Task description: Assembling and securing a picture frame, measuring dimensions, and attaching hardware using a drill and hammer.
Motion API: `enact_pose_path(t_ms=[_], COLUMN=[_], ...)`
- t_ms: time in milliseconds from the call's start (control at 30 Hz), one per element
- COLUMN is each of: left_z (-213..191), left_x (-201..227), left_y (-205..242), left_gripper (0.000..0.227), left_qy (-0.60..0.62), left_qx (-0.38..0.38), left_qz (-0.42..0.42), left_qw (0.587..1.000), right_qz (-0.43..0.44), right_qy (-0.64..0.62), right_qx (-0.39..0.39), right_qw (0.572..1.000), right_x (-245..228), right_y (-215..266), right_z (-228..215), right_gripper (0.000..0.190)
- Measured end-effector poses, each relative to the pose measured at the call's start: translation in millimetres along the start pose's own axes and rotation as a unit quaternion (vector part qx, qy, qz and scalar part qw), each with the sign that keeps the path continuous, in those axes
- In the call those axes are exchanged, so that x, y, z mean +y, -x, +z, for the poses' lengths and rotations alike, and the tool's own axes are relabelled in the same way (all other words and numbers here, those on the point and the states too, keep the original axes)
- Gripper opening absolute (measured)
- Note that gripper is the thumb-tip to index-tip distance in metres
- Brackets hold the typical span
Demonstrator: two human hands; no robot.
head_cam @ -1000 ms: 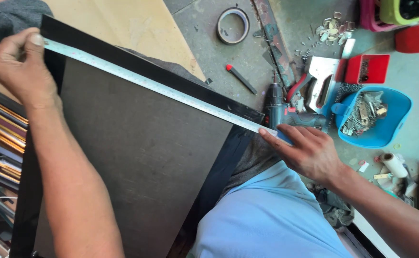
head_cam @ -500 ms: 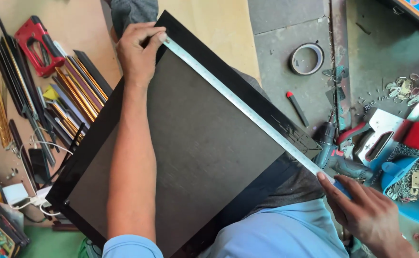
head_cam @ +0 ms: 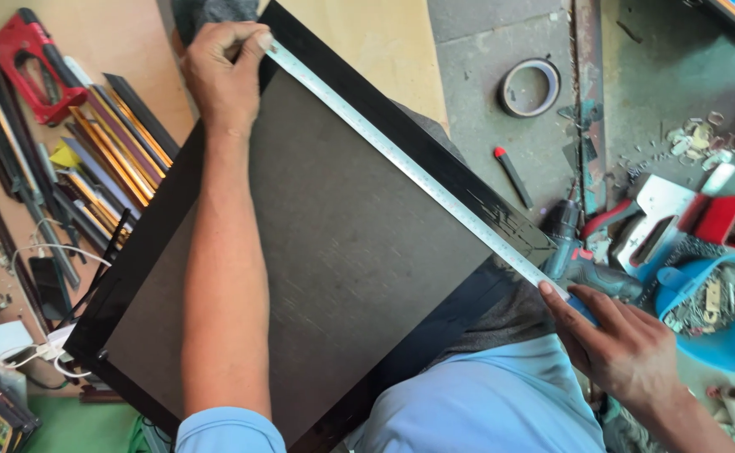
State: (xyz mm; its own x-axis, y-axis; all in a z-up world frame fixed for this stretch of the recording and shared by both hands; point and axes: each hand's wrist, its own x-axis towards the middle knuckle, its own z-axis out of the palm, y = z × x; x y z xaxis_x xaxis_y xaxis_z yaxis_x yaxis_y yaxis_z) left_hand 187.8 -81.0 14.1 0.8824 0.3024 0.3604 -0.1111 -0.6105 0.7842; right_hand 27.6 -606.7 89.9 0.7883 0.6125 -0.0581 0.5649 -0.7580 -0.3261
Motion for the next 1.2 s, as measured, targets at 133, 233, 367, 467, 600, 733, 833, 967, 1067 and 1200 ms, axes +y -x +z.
enact_pose_path(t_ms=[133, 233, 367, 467, 600, 733, 833, 967, 1067, 1200], left_z=[-6, -6, -7, -6, -5, -8, -5, 6, 24, 38], left_x=[-14, -23, -24, 5, 10, 29, 66, 73, 73, 100], left_y=[-2, 0, -1, -5, -3, 1, -1, 10, 29, 45], left_gripper=[0.010, 0.013, 0.014, 0.013, 0.014, 0.017, 0.019, 0.015, 0.012, 0.015], left_qy=[-0.032, -0.020, 0.040, 0.039, -0.002, -0.085, -0.259, -0.287, -0.262, -0.177], left_qx=[-0.012, -0.031, -0.042, -0.051, -0.055, -0.050, -0.038, -0.169, -0.237, -0.262], left_qz=[0.038, 0.042, 0.036, 0.097, 0.149, 0.127, 0.200, 0.216, 0.201, 0.130], left_qw=[0.999, 0.998, 0.998, 0.993, 0.987, 0.987, 0.944, 0.918, 0.914, 0.940], right_qz=[-0.017, -0.016, -0.022, -0.020, -0.012, -0.016, -0.015, -0.013, -0.012, -0.010], right_qy=[-0.009, -0.005, 0.010, 0.009, 0.010, 0.012, 0.014, 0.018, 0.023, 0.024], right_qx=[0.011, 0.008, -0.010, -0.022, -0.037, -0.045, -0.054, -0.072, -0.074, -0.072], right_qw=[1.000, 1.000, 1.000, 1.000, 0.999, 0.999, 0.998, 0.997, 0.997, 0.997], right_x=[1, -1, -3, -4, -5, -5, -5, -4, -4, -5], right_y=[-2, -2, -8, -10, -9, -11, -11, -11, -9, -9], right_z=[-1, 0, -1, -2, -4, -5, -4, -2, -1, -1], right_gripper=[0.060, 0.060, 0.063, 0.067, 0.068, 0.067, 0.067, 0.067, 0.067, 0.068])
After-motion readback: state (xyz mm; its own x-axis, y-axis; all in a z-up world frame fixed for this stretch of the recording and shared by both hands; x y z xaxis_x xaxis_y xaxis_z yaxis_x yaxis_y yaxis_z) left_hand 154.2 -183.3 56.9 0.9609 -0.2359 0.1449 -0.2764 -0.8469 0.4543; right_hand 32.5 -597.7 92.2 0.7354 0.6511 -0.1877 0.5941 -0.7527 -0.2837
